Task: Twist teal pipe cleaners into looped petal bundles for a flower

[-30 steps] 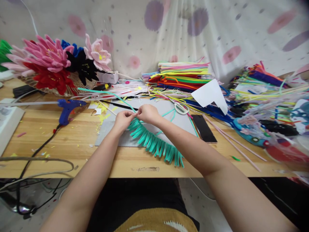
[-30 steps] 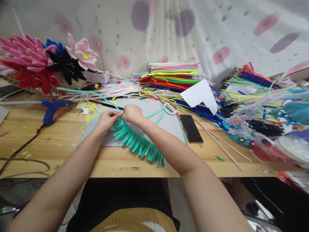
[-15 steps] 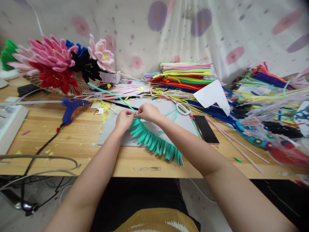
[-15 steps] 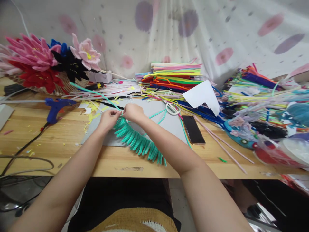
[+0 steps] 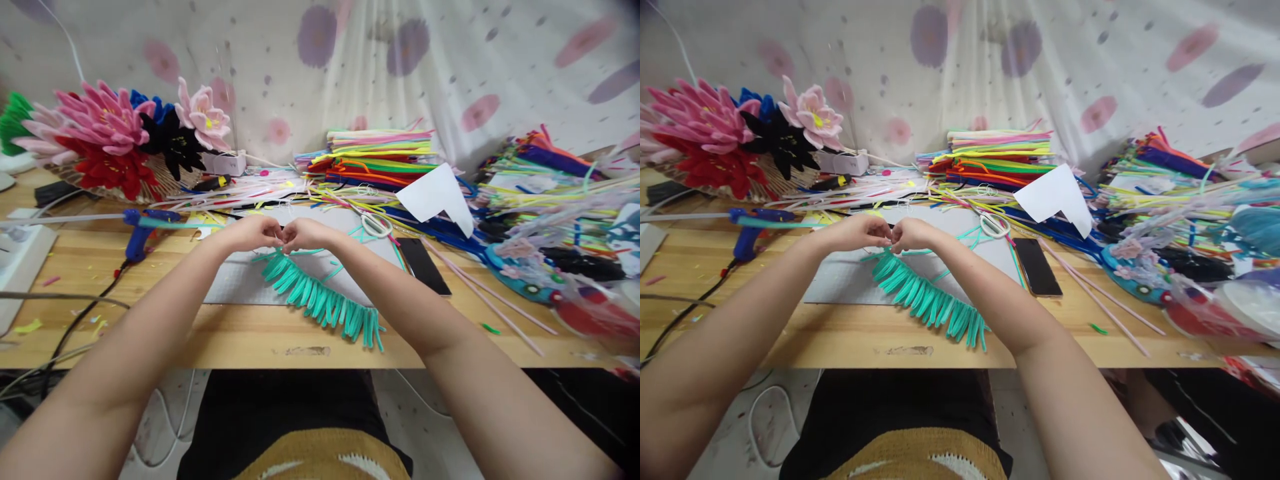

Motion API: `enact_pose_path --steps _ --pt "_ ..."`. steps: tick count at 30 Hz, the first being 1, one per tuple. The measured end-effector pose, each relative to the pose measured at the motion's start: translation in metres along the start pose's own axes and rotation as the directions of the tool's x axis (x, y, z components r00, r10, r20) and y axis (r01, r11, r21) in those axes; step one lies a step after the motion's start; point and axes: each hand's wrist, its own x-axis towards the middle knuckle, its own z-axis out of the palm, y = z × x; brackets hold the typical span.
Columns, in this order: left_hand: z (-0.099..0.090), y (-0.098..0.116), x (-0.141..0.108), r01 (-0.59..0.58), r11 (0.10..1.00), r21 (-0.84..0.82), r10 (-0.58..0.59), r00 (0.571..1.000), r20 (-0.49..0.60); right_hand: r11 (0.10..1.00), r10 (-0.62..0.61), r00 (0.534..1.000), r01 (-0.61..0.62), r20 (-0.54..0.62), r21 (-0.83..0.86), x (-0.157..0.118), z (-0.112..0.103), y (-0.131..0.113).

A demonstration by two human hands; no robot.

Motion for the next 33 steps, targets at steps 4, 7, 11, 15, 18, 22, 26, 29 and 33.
enact_pose_path --steps 4,7,11,15,18,22,26,29,33 --pt "-0.007 -0.001 0.005 0.133 0.985 -0.106 -0.112 0.977 0.184 0.994 -0.030 0.998 0.024 -0.052 -0.104 0.000 -0.008 -0.003" --pt "-0.008 0.000 0.004 0.218 0.952 -0.215 -0.174 0.963 0.206 0.986 -0.021 0.998 0.012 -0.055 -0.169 -0.003 -0.017 -0.007" --pt "-0.012 -0.002 0.000 0.229 0.904 -0.361 -0.163 0.965 0.203 0.987 -0.013 0.993 0.031 0.117 -0.156 -0.014 -0.024 -0.009" --pt "-0.019 -0.006 -0.007 0.209 0.877 -0.432 -0.166 0.977 0.136 0.997 -0.036 0.915 0.005 0.402 0.079 -0.023 -0.016 0.003" --pt "-0.019 -0.007 -0.013 0.211 0.853 -0.478 -0.160 0.977 0.144 0.993 -0.017 0.913 -0.033 0.408 0.113 -0.024 -0.015 0.015" --pt "-0.012 -0.003 -0.019 0.244 0.813 -0.528 -0.148 0.965 0.219 0.967 0.066 0.967 -0.002 0.246 -0.253 -0.022 -0.040 0.013" --pt "0.003 0.005 -0.016 0.209 0.753 -0.624 -0.130 0.977 0.170 0.794 0.037 0.997 -0.071 -0.068 -0.604 -0.014 -0.065 -0.010" --pt "0.020 0.010 -0.009 0.236 0.663 -0.710 -0.208 0.970 0.128 0.712 -0.024 0.984 -0.107 -0.177 -0.694 -0.003 -0.063 -0.023" --pt "0.043 0.014 -0.001 0.243 0.452 -0.858 -0.310 0.945 0.104 0.654 -0.177 0.966 -0.028 -0.189 -0.756 0.010 -0.042 -0.022"
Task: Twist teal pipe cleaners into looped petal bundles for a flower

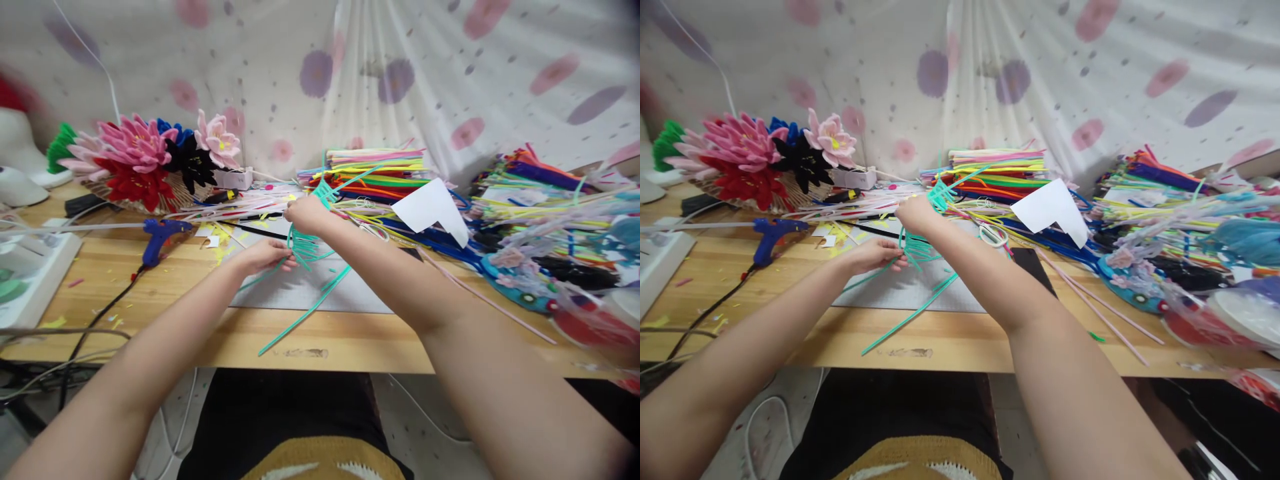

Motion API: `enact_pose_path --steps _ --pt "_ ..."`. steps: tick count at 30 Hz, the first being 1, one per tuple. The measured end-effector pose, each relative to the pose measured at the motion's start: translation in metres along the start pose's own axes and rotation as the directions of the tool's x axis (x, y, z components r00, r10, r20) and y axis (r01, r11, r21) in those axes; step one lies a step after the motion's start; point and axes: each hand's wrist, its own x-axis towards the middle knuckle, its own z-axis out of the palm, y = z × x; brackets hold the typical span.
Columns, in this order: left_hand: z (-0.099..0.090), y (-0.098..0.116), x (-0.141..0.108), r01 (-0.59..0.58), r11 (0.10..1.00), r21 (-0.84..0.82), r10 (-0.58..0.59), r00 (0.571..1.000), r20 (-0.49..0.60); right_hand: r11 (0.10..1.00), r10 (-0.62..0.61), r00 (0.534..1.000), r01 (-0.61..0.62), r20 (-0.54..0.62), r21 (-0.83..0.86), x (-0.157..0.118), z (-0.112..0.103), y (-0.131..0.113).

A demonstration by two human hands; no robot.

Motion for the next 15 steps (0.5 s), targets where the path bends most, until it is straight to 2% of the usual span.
enact_pose_path --steps 3,6,12,15 --pt "0.006 -0.013 0.005 0.007 0.974 -0.227 -0.036 0.992 -0.124 0.996 -0.084 0.995 0.084 -0.062 0.005 -0.006 0.012 -0.006" --pt "0.007 -0.024 0.009 -0.018 0.921 -0.388 -0.057 0.982 -0.181 0.994 -0.098 0.993 0.101 -0.066 0.044 -0.022 0.016 -0.008" --pt "0.011 -0.036 0.021 -0.111 0.822 -0.559 0.012 0.984 -0.178 0.992 -0.017 0.987 0.038 -0.162 0.124 -0.054 0.023 -0.010" --pt "0.012 -0.036 0.024 -0.118 0.785 -0.608 0.033 0.988 -0.149 0.992 0.004 0.988 0.017 -0.156 0.128 -0.061 0.032 -0.007"
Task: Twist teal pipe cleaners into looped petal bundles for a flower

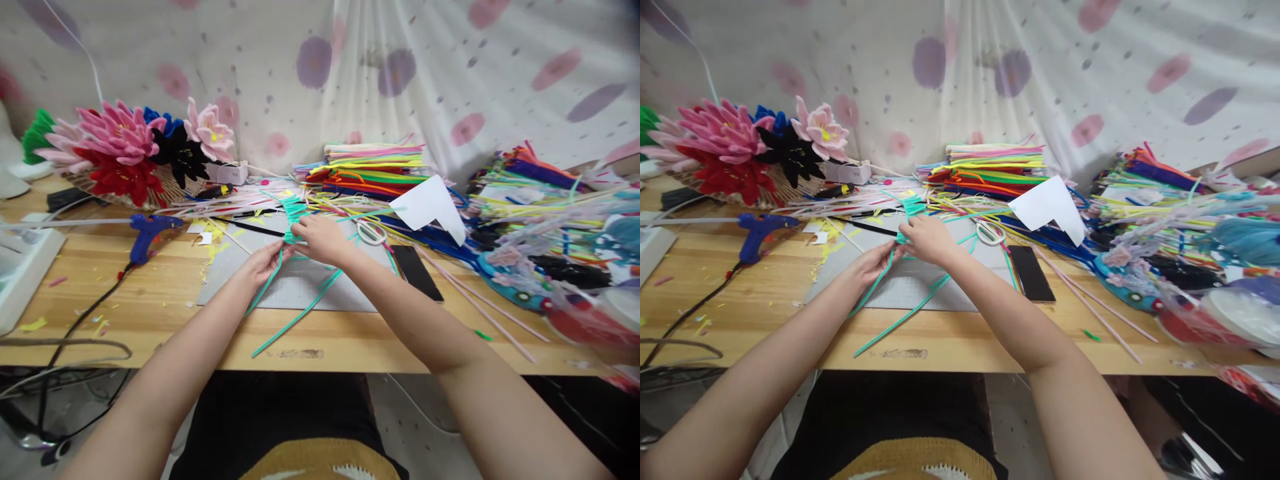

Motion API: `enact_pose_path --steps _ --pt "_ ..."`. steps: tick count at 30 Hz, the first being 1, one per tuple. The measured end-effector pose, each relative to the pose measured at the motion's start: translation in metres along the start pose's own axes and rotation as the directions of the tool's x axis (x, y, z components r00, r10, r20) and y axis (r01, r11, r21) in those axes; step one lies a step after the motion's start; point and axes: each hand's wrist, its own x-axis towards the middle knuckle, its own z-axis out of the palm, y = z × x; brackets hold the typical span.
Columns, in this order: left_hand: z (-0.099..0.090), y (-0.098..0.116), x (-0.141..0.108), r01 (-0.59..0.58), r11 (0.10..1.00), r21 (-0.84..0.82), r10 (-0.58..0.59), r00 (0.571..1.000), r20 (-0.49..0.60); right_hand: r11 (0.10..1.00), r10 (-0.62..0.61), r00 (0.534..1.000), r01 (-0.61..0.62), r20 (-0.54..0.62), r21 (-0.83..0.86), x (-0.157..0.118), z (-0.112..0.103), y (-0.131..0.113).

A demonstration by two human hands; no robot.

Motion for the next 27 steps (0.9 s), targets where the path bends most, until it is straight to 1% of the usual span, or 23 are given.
enact_pose_path --steps 2,7,8,10,12,15,18,20,22,27 --pt "0.001 0.003 -0.001 0.020 1.000 0.018 -0.020 0.999 0.028 1.000 -0.003 1.000 0.003 0.015 0.003 -0.003 0.006 0.004" --pt "0.003 0.017 -0.005 0.092 0.979 0.181 -0.103 0.993 0.053 0.996 -0.073 0.997 0.071 0.028 0.060 -0.006 0.015 0.012" --pt "0.003 0.019 -0.006 0.106 0.974 0.202 -0.121 0.991 0.064 0.994 -0.069 0.997 0.066 0.028 0.085 -0.006 0.016 0.013" --pt "0.002 0.021 -0.005 0.118 0.965 0.235 -0.141 0.987 0.081 0.988 -0.020 0.999 0.015 0.030 0.156 -0.005 0.017 0.014" --pt "0.002 0.019 -0.004 0.096 0.965 0.246 -0.119 0.990 0.077 0.966 0.068 0.997 -0.078 0.048 0.245 -0.005 0.018 0.015" --pt "0.004 0.010 -0.004 0.011 0.974 0.226 -0.025 0.998 0.060 0.916 0.166 0.977 -0.202 0.132 0.348 -0.004 0.018 0.014" --pt "0.005 0.001 -0.004 -0.056 0.976 0.209 0.046 0.998 0.049 0.896 0.230 0.954 -0.284 0.191 0.341 -0.004 0.018 0.011" --pt "0.006 -0.003 -0.005 -0.076 0.976 0.206 0.067 0.996 0.050 0.899 0.259 0.947 -0.308 0.191 0.311 -0.004 0.018 0.009" --pt "0.007 -0.004 -0.005 -0.085 0.974 0.210 0.079 0.996 0.039 0.908 0.259 0.948 -0.304 0.184 0.287 -0.003 0.020 0.008" --pt "0.009 -0.004 -0.004 -0.097 0.973 0.211 0.112 0.992 -0.058 0.945 0.243 0.961 -0.265 0.131 0.193 -0.003 0.024 0.002"
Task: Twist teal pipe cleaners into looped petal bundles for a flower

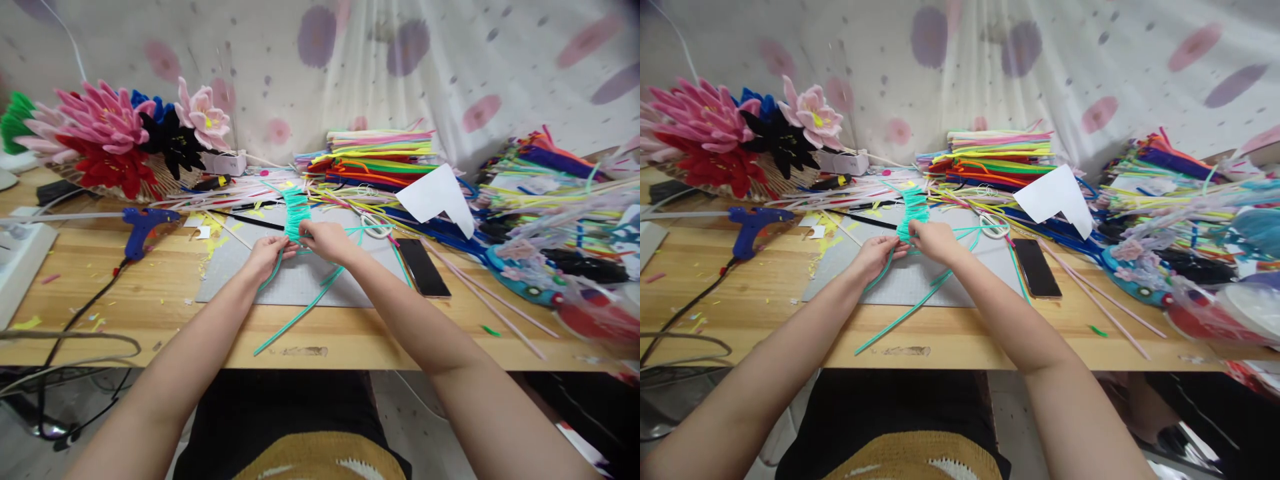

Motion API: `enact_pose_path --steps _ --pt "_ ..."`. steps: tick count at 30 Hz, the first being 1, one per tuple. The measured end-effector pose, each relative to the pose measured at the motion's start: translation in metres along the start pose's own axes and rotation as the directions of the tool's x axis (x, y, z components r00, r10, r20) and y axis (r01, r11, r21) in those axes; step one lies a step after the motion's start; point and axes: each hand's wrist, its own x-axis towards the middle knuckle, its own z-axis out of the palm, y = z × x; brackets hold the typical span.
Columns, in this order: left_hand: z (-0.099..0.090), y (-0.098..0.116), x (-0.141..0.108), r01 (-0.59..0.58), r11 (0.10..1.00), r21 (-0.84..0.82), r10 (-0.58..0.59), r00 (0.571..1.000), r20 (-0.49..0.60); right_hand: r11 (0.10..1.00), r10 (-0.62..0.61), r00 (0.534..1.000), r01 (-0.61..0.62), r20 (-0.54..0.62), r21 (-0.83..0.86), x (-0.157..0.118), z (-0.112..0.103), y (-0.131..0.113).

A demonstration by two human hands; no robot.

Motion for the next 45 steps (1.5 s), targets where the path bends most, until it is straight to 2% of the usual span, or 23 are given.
enact_pose_path --steps 6,8,15,23,31,40,42,45 --pt "-0.002 0.004 0.002 -0.099 0.990 -0.098 0.088 0.990 -0.110 0.995 -0.058 0.984 0.044 -0.166 -0.087 -0.007 0.008 0.000" --pt "-0.003 0.005 0.002 -0.110 0.987 -0.114 0.096 0.987 -0.128 0.995 -0.053 0.982 0.037 -0.182 -0.092 -0.009 0.012 0.003" --pt "-0.005 0.004 0.003 -0.153 0.979 -0.134 0.131 0.978 -0.162 0.999 -0.008 0.993 0.003 -0.117 -0.047 -0.013 0.023 0.004" --pt "-0.004 -0.001 0.002 -0.185 0.970 -0.159 0.150 0.967 -0.206 0.991 0.135 0.984 -0.132 -0.114 0.037 -0.012 0.022 -0.006" --pt "0.000 -0.004 0.001 -0.223 0.958 -0.183 0.178 0.956 -0.233 0.962 0.274 0.956 -0.272 -0.105 0.029 -0.008 0.020 -0.017" --pt "0.004 -0.007 0.002 -0.235 0.957 -0.170 0.188 0.949 -0.255 0.903 0.429 0.899 -0.430 -0.086 0.007 0.006 0.021 -0.031" --pt "0.003 -0.006 0.002 -0.235 0.955 -0.182 0.186 0.949 -0.254 0.900 0.435 0.898 -0.435 -0.064 0.005 0.006 0.022 -0.032" --pt "-0.001 -0.004 0.002 -0.240 0.951 -0.196 0.183 0.945 -0.271 0.933 0.359 0.933 -0.359 -0.008 -0.007 0.001 0.018 -0.028"
